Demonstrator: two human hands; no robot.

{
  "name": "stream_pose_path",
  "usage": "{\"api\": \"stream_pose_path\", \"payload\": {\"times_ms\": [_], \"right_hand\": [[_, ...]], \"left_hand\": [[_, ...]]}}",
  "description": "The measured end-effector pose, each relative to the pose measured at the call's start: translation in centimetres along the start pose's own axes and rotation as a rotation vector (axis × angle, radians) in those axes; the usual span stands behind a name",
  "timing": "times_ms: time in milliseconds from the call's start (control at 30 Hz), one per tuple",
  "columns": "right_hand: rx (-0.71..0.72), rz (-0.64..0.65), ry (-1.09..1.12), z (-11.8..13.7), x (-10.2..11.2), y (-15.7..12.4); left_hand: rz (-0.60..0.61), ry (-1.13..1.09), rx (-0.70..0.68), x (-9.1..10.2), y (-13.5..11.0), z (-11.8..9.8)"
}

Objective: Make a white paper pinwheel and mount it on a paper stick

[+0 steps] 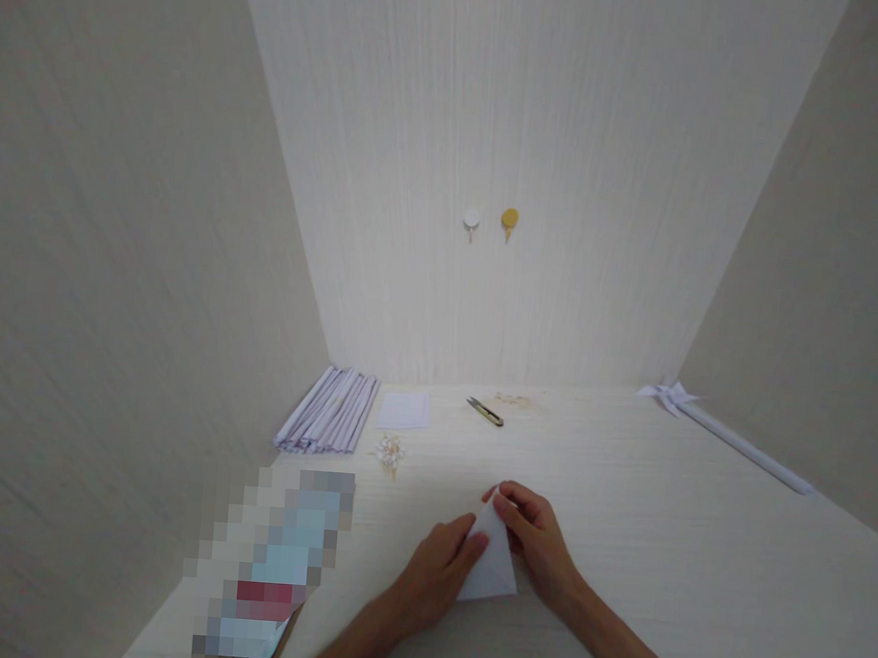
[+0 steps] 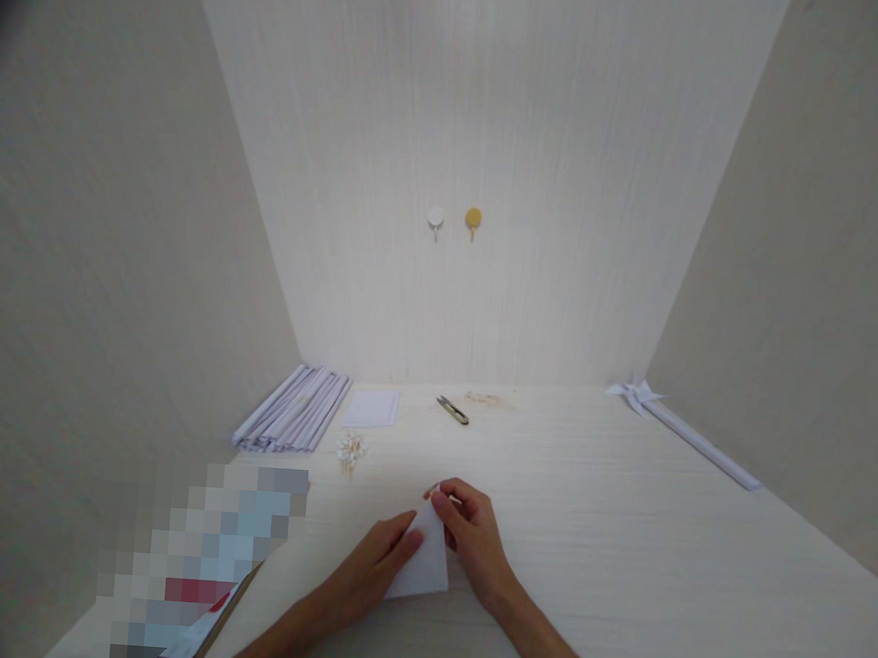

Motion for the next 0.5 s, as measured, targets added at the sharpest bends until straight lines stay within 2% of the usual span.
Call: {"api": "stream_pose_path", "payload": {"times_ms": [333,500], "right_hand": [[0.021,-0.045,0.02,-0.21,0.29,0.05],[0.034,-0.048,0.009,-0.27,0.38,0.07]], "left_hand": [[0.027,-0.008,-0.013,-0.17,-0.12,-0.26],[0.002,-0.013,-0.006,-0.2,-0.01,-0.01]]}}
Point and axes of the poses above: each hand's wrist, its own y-axis towards the middle knuckle, its own x-axis out of the back of the hand, z = x × y, the point moved 4 cm from there along y, towards the middle knuckle, and after that the axes turned 10 degrees about x, right-handed, at the moved point
